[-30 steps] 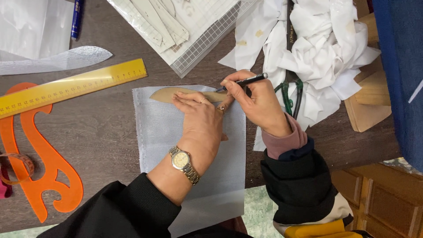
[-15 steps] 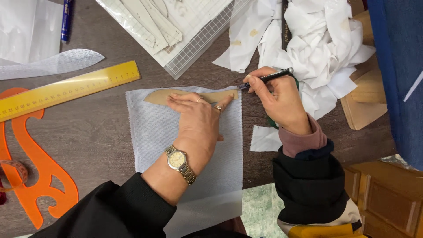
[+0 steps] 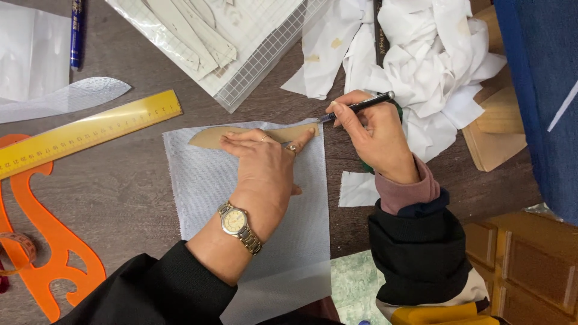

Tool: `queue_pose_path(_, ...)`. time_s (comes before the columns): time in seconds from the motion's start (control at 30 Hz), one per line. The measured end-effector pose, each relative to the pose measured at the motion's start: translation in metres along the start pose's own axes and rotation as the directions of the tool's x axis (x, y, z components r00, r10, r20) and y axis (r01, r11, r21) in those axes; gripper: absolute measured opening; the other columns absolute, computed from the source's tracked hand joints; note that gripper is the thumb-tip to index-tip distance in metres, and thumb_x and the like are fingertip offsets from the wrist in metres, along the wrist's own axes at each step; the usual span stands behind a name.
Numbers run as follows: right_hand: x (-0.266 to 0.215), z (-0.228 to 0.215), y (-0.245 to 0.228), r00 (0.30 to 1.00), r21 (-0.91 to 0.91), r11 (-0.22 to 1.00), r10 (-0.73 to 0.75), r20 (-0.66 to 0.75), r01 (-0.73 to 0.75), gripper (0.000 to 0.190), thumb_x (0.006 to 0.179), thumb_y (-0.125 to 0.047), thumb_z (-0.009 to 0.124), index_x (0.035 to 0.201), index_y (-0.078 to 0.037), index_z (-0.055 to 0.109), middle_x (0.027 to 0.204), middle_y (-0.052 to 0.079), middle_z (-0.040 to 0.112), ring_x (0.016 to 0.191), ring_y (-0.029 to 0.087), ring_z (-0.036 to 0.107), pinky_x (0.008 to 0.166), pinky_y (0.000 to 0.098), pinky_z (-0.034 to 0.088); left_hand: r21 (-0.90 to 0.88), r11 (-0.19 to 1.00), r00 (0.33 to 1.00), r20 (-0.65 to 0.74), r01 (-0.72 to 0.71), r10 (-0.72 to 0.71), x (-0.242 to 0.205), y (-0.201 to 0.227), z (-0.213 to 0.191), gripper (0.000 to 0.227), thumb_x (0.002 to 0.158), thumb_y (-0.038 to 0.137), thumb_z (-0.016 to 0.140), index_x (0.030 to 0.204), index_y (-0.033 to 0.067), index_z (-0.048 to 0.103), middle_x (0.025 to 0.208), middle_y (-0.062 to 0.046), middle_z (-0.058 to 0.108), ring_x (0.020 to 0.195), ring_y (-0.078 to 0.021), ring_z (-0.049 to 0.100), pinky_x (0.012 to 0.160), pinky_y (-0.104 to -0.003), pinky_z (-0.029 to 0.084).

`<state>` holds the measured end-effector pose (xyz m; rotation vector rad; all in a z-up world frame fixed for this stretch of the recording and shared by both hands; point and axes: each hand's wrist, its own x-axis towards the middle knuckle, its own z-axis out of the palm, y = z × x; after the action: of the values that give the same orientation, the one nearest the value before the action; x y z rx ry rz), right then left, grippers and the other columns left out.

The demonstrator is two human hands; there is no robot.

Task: The person uses shears to cut a piece of patterned fabric along a drawn line. After cutting, they place the fabric piece on a larger sheet of white material, position a curved template on top, and trace the template's outline with a pen.

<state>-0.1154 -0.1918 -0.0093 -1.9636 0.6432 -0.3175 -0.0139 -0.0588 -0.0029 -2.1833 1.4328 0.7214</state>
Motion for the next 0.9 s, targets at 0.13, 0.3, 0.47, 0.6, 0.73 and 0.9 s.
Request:
queue_pose_path(0.13,0.001,-0.001,0.001,1.0,-0.007,1.0,-0.007,-0.016,0.007,0.016,0.101,-0.01,0.058,0.094,0.0,0.068,0.067,0.013,0.064,0.065,0.014,0.057,0.055,0.0249,0.051,0.01,1.0,1.0,0.004,0.006,-0.006,0.001,0.001,0.002,0.104,0.058,0.07,0.077,0.145,0.0573,0.021,0.106,-0.044,0.057,0.102,-0.063,0.058,0.085,-0.074,0.039)
queue_pose_path(0.3,-0.003,-0.003,0.005,0.999,-0.005,1.0,0.01,-0.043,-0.011,0.016,0.101,-0.01,0.058,0.094,-0.001,0.069,0.067,0.013,0.064,0.064,0.013,0.056,0.054,0.0235,0.05,0.034,0.999,1.0,0.002,-0.003,0.003,0.0,0.001,0.001,0.103,0.06,0.071,0.075,0.145,0.0563,0.02,0.106,-0.045,0.057,0.101,-0.0628,0.058,0.084,-0.073,0.041)
queue_pose_path(0.47,-0.017,0.0,0.009,0.992,0.076,0.997,-0.001,-0.13,0.011,0.02,0.102,-0.011,0.053,0.096,0.002,0.067,0.073,0.015,0.066,0.067,0.016,0.062,0.068,0.0274,0.056,0.026,1.0,1.0,0.0,-0.012,0.012,0.004,0.002,0.008,0.104,0.059,0.07,0.076,0.145,0.0563,0.02,0.106,-0.045,0.057,0.101,-0.0635,0.057,0.083,-0.075,0.04)
queue_pose_path(0.6,-0.034,0.013,0.004,0.98,0.174,0.984,-0.003,-0.198,0.038,0.02,0.102,-0.009,0.048,0.107,0.005,0.062,0.086,0.019,0.066,0.077,0.019,0.064,0.079,0.0338,0.057,0.037,0.999,1.0,-0.012,-0.009,0.009,0.004,0.002,0.007,0.104,0.059,0.071,0.075,0.145,0.0566,0.02,0.105,-0.045,0.057,0.1,-0.0627,0.058,0.084,-0.074,0.041)
queue_pose_path(0.73,-0.046,0.022,0.009,0.976,0.133,0.991,0.031,-0.216,-0.002,0.015,0.096,-0.001,0.054,0.108,0.005,0.062,0.091,0.021,0.069,0.076,0.016,0.064,0.073,0.0297,0.055,0.039,0.999,0.999,-0.042,-0.01,0.012,0.0,0.0,0.004,0.103,0.057,0.071,0.076,0.145,0.0552,0.025,0.102,-0.045,0.058,0.097,-0.0623,0.06,0.082,-0.071,0.044)
queue_pose_path(0.9,-0.046,0.022,0.008,0.971,0.111,0.994,0.017,-0.238,0.01,0.013,0.095,0.001,0.056,0.104,0.005,0.064,0.089,0.022,0.07,0.072,0.017,0.065,0.068,0.0289,0.056,0.066,0.998,0.999,-0.047,-0.002,0.005,-0.001,0.001,0.002,0.102,0.056,0.072,0.075,0.144,0.0564,0.025,0.103,-0.044,0.059,0.097,-0.0601,0.061,0.083,-0.07,0.044)
